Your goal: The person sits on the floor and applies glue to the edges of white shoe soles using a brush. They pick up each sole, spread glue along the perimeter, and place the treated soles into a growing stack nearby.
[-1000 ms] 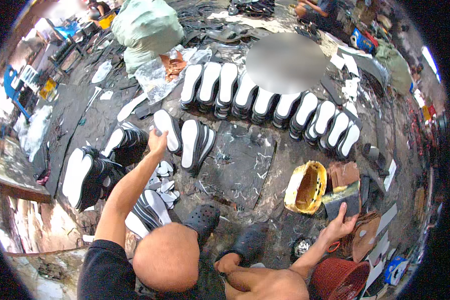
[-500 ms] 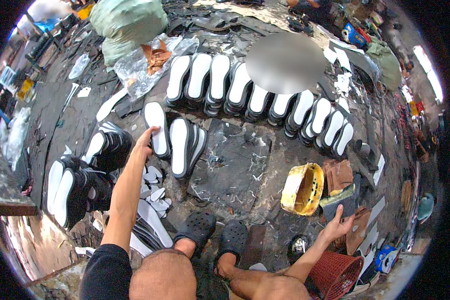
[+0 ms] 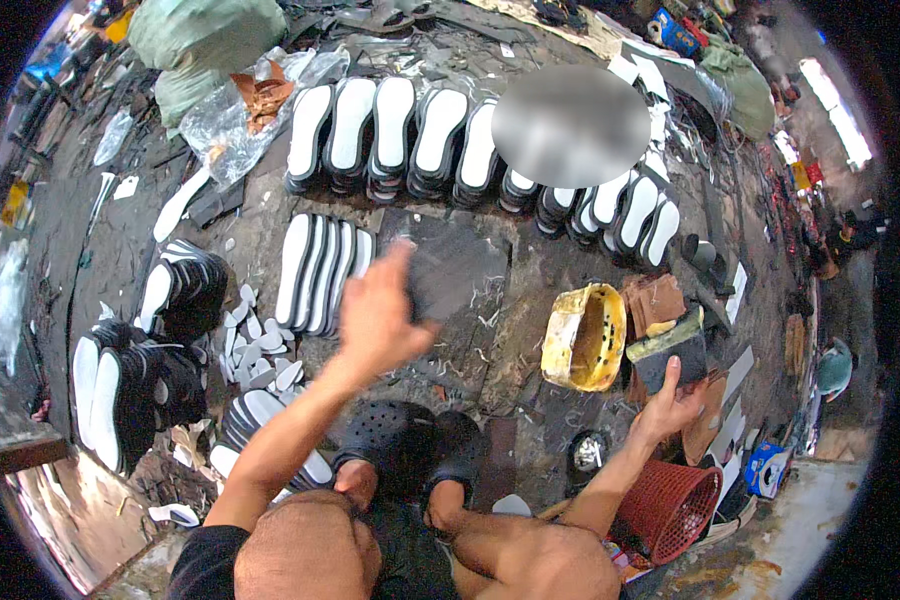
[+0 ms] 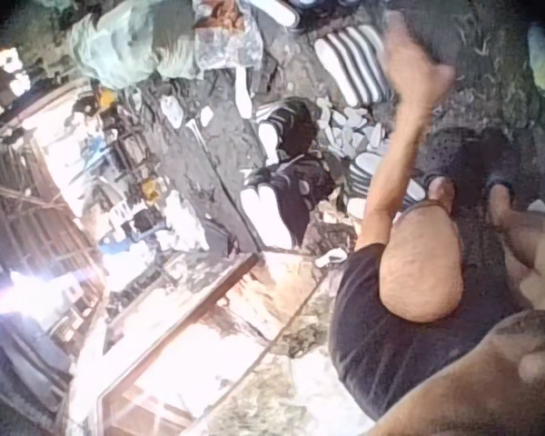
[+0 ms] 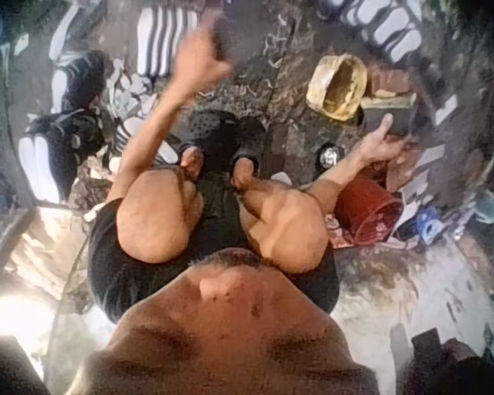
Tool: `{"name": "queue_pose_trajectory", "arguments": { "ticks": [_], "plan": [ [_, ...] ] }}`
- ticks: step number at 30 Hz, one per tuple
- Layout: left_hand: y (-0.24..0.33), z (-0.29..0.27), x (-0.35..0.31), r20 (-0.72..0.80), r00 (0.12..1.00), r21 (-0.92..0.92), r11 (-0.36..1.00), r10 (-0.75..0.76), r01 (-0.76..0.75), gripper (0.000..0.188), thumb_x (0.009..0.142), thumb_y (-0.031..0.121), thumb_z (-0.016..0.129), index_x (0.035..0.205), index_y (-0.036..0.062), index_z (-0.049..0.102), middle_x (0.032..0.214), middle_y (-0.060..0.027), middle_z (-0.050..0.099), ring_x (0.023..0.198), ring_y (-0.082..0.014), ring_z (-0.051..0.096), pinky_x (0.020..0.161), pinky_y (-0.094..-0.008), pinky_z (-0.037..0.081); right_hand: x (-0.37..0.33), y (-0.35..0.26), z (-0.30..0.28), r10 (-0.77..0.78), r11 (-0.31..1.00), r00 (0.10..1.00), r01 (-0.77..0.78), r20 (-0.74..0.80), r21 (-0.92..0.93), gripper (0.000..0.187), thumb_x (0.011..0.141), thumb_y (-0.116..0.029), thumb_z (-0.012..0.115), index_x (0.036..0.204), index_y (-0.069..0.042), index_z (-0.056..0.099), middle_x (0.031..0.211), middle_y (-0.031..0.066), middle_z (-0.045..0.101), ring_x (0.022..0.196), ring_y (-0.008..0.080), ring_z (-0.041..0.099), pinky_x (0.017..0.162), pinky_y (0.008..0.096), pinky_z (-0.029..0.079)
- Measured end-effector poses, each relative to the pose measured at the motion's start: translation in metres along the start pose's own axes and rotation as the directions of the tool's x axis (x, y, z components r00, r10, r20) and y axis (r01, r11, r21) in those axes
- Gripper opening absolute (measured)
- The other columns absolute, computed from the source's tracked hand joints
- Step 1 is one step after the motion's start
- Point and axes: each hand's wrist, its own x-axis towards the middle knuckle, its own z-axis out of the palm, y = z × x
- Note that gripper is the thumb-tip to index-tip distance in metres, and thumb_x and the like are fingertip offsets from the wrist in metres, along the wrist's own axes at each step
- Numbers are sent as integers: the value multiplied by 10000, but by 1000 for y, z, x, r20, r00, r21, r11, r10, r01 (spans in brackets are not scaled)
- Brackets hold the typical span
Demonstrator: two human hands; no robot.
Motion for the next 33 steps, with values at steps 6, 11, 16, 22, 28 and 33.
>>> {"name": "queue_pose_trajectory", "arguments": {
  "ticks": [6, 11, 16, 22, 28, 33],
  "plan": [
    [-8, 106, -7, 180, 983, 73, 997, 27, -41, 1113, 606, 354, 837, 1503, 26, 265, 1126, -172, 539, 1078, -347, 523, 965, -459, 406, -10, -43, 22, -40, 988, 999, 35, 29, 148, 506, 893, -114, 734, 1328, 41, 528, 1257, 158, 639, 1122, 245, 602, 1001, 363, 460],
    [-15, 109, 20, 260, 960, -293, 939, -103, 180, 1107, 592, 358, 812, 1490, -2, 276, 1237, -291, 584, 1143, -455, 563, 1024, -490, 440, -15, -94, 55, -61, 962, 939, -35, 339, 271, 257, 904, -24, 686, 1149, 11, 620, 1093, 58, 666, 980, 151, 607, 893, 293, 474],
    [-40, 110, 32, 551, 814, -334, 846, -183, 416, 1122, 582, 333, 819, 1497, -47, 292, 1265, -296, 595, 1174, -400, 588, 1021, -412, 461, -20, -83, 80, -125, 984, 889, 53, 441, 172, 335, 874, -91, 716, 1171, 30, 619, 1071, 105, 671, 979, 198, 623, 881, 337, 493],
    [-62, 89, 45, 811, 582, -545, 283, -61, 789, 712, 651, 344, 754, 1250, 6, 570, 980, -97, 686, 790, -195, 656, 739, -342, 539, -27, -88, 77, -86, 990, 877, 23, 473, 139, 301, 881, -90, 701, 1150, 25, 628, 1017, 87, 684, 925, 183, 630, 874, 326, 496],
    [-6, 130, 34, 695, 702, -574, 470, -153, 671, 1221, 648, 390, 861, 1512, -143, 183, 1412, -325, 489, 1207, -314, 592, 1007, -354, 480, -30, -84, 106, -108, 985, 857, 23, 505, 171, 288, 882, -95, 698, 1142, 10, 632, 1009, 99, 693, 910, 198, 644, 858, 329, 503],
    [1, 144, -4, 68, 984, -221, 959, -163, 175, 854, 712, 519, 818, 1326, -29, 592, 1162, -212, 628, 1108, -375, 561, 978, -444, 464, -36, -73, 148, -119, 990, 756, 44, 644, 131, 317, 893, -145, 679, 1162, 8, 610, 1025, 173, 716, 939, 293, 700, 856, 380, 524]
  ]
}}
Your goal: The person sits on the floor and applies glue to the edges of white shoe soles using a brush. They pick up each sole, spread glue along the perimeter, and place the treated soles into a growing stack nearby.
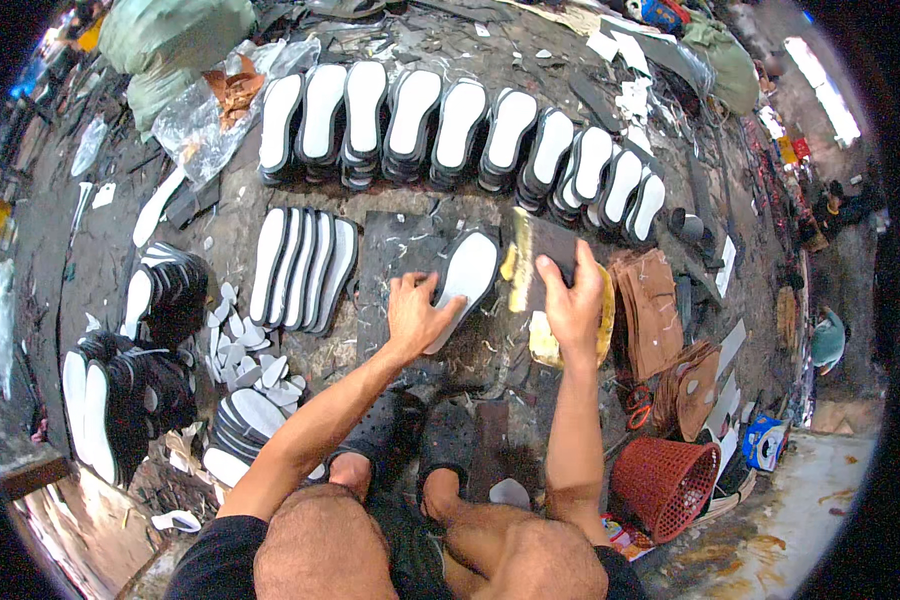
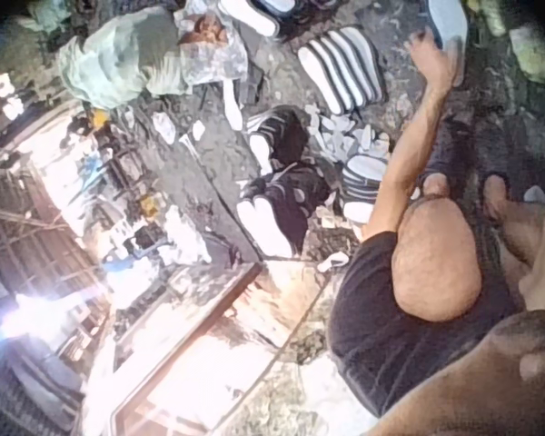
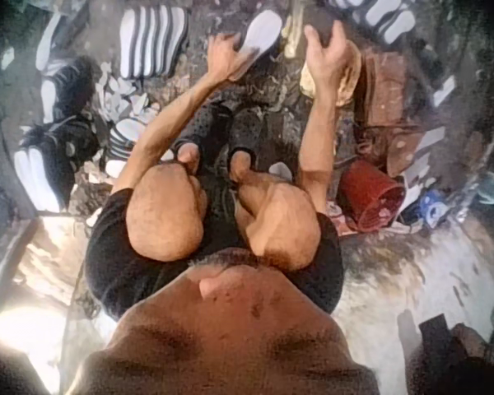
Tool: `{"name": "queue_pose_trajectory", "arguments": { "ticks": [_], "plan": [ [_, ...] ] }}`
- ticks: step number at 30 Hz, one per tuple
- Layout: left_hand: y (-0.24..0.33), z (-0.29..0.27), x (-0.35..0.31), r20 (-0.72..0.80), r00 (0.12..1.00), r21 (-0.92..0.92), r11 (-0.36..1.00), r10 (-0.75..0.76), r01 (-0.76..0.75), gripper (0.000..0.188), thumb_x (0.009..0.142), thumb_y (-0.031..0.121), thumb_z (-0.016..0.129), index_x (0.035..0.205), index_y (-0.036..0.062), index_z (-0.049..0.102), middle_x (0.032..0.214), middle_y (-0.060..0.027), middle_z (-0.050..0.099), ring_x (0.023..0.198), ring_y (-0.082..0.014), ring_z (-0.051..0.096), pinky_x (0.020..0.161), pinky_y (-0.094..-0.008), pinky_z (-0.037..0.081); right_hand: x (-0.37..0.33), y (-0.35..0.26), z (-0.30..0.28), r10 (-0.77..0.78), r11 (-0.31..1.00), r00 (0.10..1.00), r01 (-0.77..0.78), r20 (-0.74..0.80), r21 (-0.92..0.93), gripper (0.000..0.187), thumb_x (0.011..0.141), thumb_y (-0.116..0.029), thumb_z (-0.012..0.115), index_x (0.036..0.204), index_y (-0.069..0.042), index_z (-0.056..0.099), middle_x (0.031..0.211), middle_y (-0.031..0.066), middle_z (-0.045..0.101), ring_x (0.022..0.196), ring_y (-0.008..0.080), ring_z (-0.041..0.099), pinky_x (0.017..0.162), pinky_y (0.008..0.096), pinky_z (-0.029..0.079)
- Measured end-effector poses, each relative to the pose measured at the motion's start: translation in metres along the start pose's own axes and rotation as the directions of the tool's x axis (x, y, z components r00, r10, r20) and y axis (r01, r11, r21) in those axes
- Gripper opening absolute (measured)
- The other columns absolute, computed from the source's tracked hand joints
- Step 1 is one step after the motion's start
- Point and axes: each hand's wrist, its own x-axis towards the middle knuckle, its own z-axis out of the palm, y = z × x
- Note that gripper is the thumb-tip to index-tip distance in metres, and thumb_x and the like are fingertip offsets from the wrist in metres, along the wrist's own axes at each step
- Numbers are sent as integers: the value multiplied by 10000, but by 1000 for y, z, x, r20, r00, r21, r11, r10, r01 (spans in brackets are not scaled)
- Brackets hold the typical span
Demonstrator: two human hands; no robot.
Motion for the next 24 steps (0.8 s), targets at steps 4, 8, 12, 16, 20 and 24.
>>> {"name": "queue_pose_trajectory", "arguments": {
  "ticks": [4, 8, 12, 16, 20, 24],
  "plan": [
    [12, -28, -39, -128, 975, -234, 950, 180, -206, 549, 772, 316, 808, 1212, 40, 629, 1191, -187, 581, 1137, -378, 502, 952, -467, 456, 18, 31, 36, 77, 993, 997, -75, 21, -86, 417, 869, -174, 690, 1223, 16, 580, 1060, 244, 702, 1008, 416, 678, 881, 439, 525],
    [-5, -40, -84, -69, 944, -85, 941, 324, -329, 469, 748, 187, 819, 1164, 99, 622, 1255, -195, 538, 1080, -404, 536, 910, -489, 482, 32, 50, 69, 109, 933, 993, -86, 45, -349, 431, 864, -184, 661, 1254, -20, 580, 1062, 258, 695, 988, 440, 672, 863, 488, 532],
    [-24, -34, -86, -62, 934, -79, 931, 352, -356, 436, 768, 151, 804, 1166, 115, 632, 1270, -207, 538, 1077, -408, 541, 881, -488, 504, 48, 39, 97, 105, 744, 956, 106, 273, -659, 344, 883, -181, 610, 1224, -140, 626, 953, 198, 724, 884, 373, 710, 754, 509, 551],
    [-21, -23, -87, -47, 932, -108, 926, 359, -362, 429, 771, 186, 810, 1166, 128, 652, 1258, -208, 546, 1063, -408, 543, 886, -483, 505, 40, 30, 118, -98, 634, 660, 619, 745, -464, 291, 912, -203, 577, 1182, -285, 644, 810, 126, 726, 792, 329, 719, 663, 488, 554],
    [-18, -36, -85, -40, 941, -117, 934, 335, -338, 457, 781, 153, 798, 1200, 126, 619, 1248, -212, 538, 1055, -416, 542, 872, -487, 508, 12, 17, 122, -350, 741, 628, 639, 695, -204, 287, 925, -206, 508, 1148, -258, 681, 904, 126, 741, 808, 320, 726, 699, 495, 563],
    [-10, -22, -75, -65, 941, -128, 933, 331, -337, 449, 783, 197, 806, 1197, 132, 645, 1260, -207, 532, 1091, -410, 532, 910, -483, 497, 60, 47, 57, 9, 758, 899, 279, 438, -590, 338, 903, -216, 628, 1240, -208, 600, 906, 161, 718, 847, 393, 695, 723, 525, 545]
  ]
}}
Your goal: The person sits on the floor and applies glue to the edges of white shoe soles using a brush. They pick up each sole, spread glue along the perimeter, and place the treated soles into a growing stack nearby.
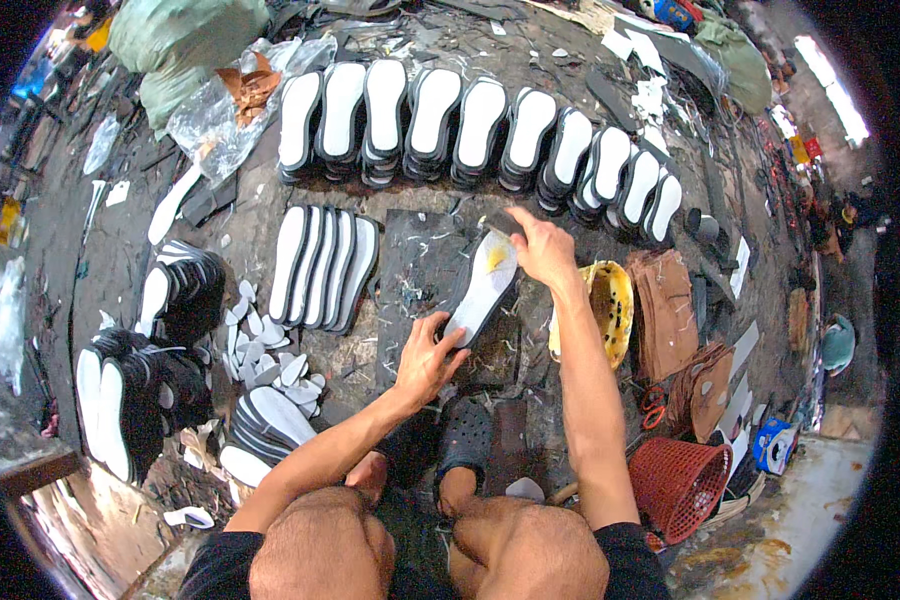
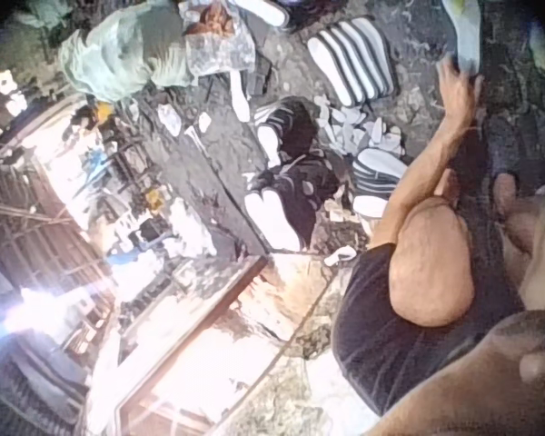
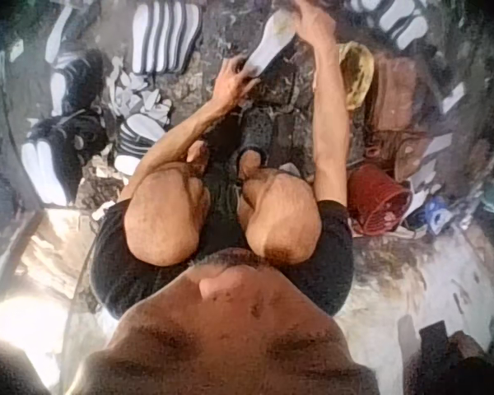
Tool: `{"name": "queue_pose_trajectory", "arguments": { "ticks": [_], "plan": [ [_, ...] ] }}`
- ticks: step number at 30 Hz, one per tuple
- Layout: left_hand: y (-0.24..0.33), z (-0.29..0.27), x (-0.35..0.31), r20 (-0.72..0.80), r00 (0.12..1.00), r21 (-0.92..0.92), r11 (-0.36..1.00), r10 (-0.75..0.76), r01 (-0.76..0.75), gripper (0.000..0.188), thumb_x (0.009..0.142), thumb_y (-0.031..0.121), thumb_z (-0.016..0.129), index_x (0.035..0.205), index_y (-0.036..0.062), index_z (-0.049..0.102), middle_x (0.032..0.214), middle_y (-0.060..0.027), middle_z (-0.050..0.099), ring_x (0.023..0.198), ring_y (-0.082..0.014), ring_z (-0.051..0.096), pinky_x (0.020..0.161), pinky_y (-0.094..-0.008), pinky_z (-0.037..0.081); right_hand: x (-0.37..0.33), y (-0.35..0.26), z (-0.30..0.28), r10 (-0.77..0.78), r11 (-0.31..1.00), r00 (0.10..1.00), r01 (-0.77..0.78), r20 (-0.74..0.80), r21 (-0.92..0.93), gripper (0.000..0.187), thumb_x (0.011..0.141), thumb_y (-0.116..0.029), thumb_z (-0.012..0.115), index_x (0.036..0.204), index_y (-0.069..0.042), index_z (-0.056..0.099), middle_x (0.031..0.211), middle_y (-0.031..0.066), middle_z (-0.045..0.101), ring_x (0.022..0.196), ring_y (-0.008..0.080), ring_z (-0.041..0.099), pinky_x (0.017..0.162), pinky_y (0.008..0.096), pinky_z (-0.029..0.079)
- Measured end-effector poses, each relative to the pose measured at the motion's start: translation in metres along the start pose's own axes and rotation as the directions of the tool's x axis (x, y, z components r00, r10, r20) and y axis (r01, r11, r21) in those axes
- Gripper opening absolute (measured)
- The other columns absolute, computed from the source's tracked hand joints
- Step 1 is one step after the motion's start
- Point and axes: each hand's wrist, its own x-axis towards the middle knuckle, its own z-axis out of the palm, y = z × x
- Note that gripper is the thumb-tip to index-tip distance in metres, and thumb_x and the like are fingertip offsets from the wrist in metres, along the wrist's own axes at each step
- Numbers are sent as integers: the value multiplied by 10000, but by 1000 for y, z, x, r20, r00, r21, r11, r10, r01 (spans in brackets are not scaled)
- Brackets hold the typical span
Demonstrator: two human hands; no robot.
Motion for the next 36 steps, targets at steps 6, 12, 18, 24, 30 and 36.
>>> {"name": "queue_pose_trajectory", "arguments": {
  "ticks": [6, 12, 18, 24, 30, 36],
  "plan": [
    [8, -34, -10, -110, 991, 23, 996, -80, 83, 408, 801, 177, 794, 1190, 131, 680, 1170, -159, 562, 1041, -323, 525, 891, -441, 454, -44, -42, 41, -217, 970, 965, 230, 150, -76, 234, 913, -171, 575, 1139, -191, 632, 881, 127, 724, 826, 330, 710, 689, 481, 554],
    [-18, -101, 32, -652, 695, -240, 952, -302, 188, 285, 921, -9, 598, 1200, 11, 655, 1160, -126, 598, 1010, -216, 568, 926, -340, 451, -142, -115, 67, -477, 879, 834, 444, 276, 175, 299, 847, -126, 578, 1139, -155, 637, 1007, 125, 720, 884, 307, 713, 711, 465, 568],
    [-8, -57, 8, -152, 984, -35, 995, -93, 88, 754, 774, 105, 813, 1420, -26, 447, 1247, -180, 600, 1067, -317, 582, 996, -395, 451, -86, -46, -16, -91, 830, 951, 237, -296, 505, 405, 712, 73, 572, 1080, -72, 658, 1100, 148, 708, 1035, 334, 682, 932, 414, 542],
    [11, -14, 10, 183, 972, 87, 987, -149, 135, 1144, 709, 169, 849, 1555, -41, 107, 1239, -201, 602, 1072, -390, 540, 969, -458, 467, -16, 30, 21, -325, 885, 940, 341, -103, 317, 361, 670, 51, 600, 934, -138, 757, 991, 75, 744, 989, 282, 687, 899, 376, 537],
    [9, -17, 11, 141, 986, 100, 992, -86, 72, 1073, 750, 120, 805, 1536, -92, 105, 1075, -222, 590, 1007, -394, 533, 903, -452, 473, 5, 31, 13, -530, 845, 841, 513, 106, 153, 299, 653, -30, 647, 842, -237, 752, 932, -10, 743, 986, 241, 666, 944, 421, 469],
    [5, -14, 13, 123, 990, 72, 996, -68, 59, 1075, 744, 117, 804, 1548, -64, 114, 1152, -238, 593, 1075, -406, 539, 931, -452, 477, -78, 19, 24, 113, 958, 989, -134, 96, 253, 325, 808, -126, 613, 1076, -262, 737, 1039, 81, 738, 986, 308, 692, 833, 460, 544]
  ]
}}
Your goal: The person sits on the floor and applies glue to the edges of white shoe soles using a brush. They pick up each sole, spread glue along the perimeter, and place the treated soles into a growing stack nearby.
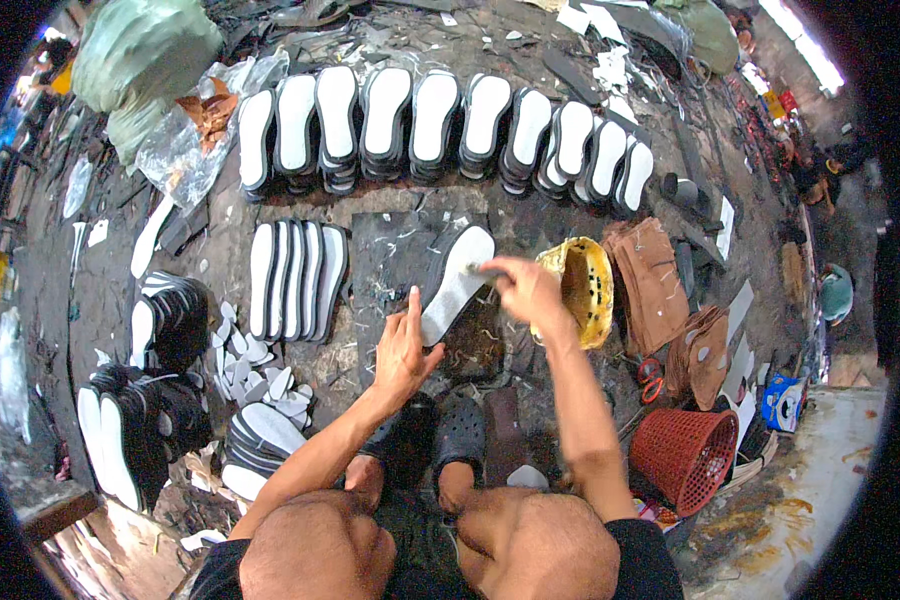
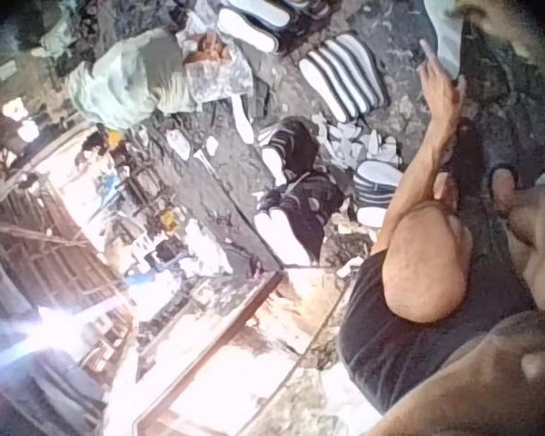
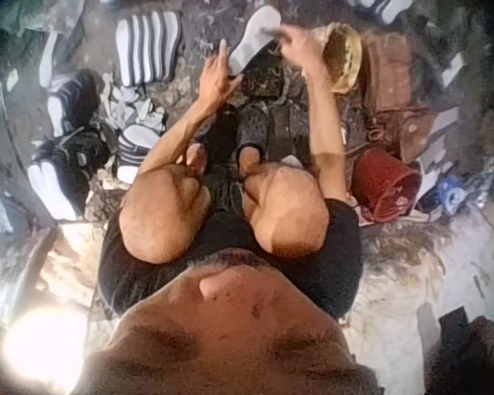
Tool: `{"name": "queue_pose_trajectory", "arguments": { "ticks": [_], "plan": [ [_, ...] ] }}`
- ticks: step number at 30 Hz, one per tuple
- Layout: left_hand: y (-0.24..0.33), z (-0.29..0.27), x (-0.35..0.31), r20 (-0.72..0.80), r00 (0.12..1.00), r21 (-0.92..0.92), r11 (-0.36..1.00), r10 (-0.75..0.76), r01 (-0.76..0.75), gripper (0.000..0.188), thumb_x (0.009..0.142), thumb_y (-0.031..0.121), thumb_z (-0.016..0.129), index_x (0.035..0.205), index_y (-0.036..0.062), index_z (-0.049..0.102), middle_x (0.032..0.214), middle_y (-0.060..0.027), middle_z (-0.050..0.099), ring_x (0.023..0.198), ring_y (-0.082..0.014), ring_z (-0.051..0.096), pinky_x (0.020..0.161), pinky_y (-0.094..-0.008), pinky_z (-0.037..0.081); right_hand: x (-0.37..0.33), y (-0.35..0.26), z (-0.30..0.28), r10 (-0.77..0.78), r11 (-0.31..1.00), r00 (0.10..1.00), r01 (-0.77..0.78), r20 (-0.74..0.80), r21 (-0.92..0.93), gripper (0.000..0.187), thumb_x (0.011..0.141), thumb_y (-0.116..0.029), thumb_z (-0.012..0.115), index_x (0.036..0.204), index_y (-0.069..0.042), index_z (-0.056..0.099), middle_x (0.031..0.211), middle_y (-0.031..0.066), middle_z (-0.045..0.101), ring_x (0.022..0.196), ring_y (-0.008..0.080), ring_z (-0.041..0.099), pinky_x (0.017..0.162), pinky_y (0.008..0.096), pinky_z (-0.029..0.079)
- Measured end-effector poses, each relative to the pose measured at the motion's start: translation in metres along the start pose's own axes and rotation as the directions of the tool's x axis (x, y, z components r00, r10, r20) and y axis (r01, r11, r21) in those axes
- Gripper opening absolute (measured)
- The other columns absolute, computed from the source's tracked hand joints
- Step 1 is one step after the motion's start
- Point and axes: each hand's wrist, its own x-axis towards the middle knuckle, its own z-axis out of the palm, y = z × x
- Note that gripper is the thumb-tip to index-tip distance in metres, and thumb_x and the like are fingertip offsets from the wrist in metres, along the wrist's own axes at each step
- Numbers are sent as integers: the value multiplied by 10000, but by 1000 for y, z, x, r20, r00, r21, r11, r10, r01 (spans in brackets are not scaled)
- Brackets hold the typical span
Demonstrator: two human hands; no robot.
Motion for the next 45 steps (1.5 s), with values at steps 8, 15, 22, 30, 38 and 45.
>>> {"name": "queue_pose_trajectory", "arguments": {
  "ticks": [8, 15, 22, 30, 38, 45],
  "plan": [
    [12, -4, 23, -62, 998, 7, 1000, -7, 8, 1134, 707, 148, 844, 1547, -65, 113, 1189, -231, 608, 1027, -387, 559, 925, -450, 478, -22, -67, -3, -48, 993, 949, 80, -312, 89, 364, 839, -150, 661, 1201, -184, 641, 975, 137, 726, 869, 372, 693, 751, 483, 550],
    [-4, 17, 17, -66, 998, -21, 1000, -10, 9, 1100, 743, 147, 834, 1550, -55, 115, 1222, -229, 604, 1067, -394, 546, 948, -451, 473, -19, -25, 26, 131, 990, 934, -138, -331, 1, 386, 842, -85, 623, 1221, -154, 590, 939, 162, 715, 838, 385, 692, 721, 530, 538],
    [-9, 12, -5, -286, 954, -222, 975, -90, 26, 892, 780, 32, 798, 1521, 40, 302, 1415, -191, 432, 1269, -324, 499, 946, -397, 547, -14, -49, 37, -225, 972, 958, 209, -180, -104, 299, 832, -84, 589, 1057, -242, 705, 829, 86, 696, 798, 325, 695, 675, 485, 547],
    [-39, -16, 8, -315, 850, -541, 816, -423, 206, 539, 900, 15, 642, 1415, 25, 484, 1175, -154, 655, 1043, -211, 647, 947, -326, 505, -112, -78, 42, -239, 966, 968, 245, -80, 81, 432, 803, -46, 583, 1181, -229, 682, 1057, 79, 718, 909, 311, 696, 770, 426, 570],
    [7, -4, 33, 102, 991, -43, 995, -89, 94, 1127, 709, 164, 795, 1541, -77, 74, 1187, -260, 590, 1035, -443, 535, 998, -486, 439, -96, -51, -62, -16, 982, 804, 125, -594, 143, 269, 968, -96, 628, 1214, 12, 641, 1100, 126, 705, 989, 195, 652, 916, 341, 497],
    [-114, -129, 122, -533, 823, 39, 966, -197, 257, 1112, 649, 154, 806, 1539, -38, 167, 1151, -257, 639, 1030, -408, 568, 964, -472, 452, -103, -46, -50, 227, 923, 821, -9, -524, 386, 304, 946, -106, 636, 1220, 24, 629, 1207, 159, 679, 1128, 280, 633, 1021, 391, 454]
  ]
}}
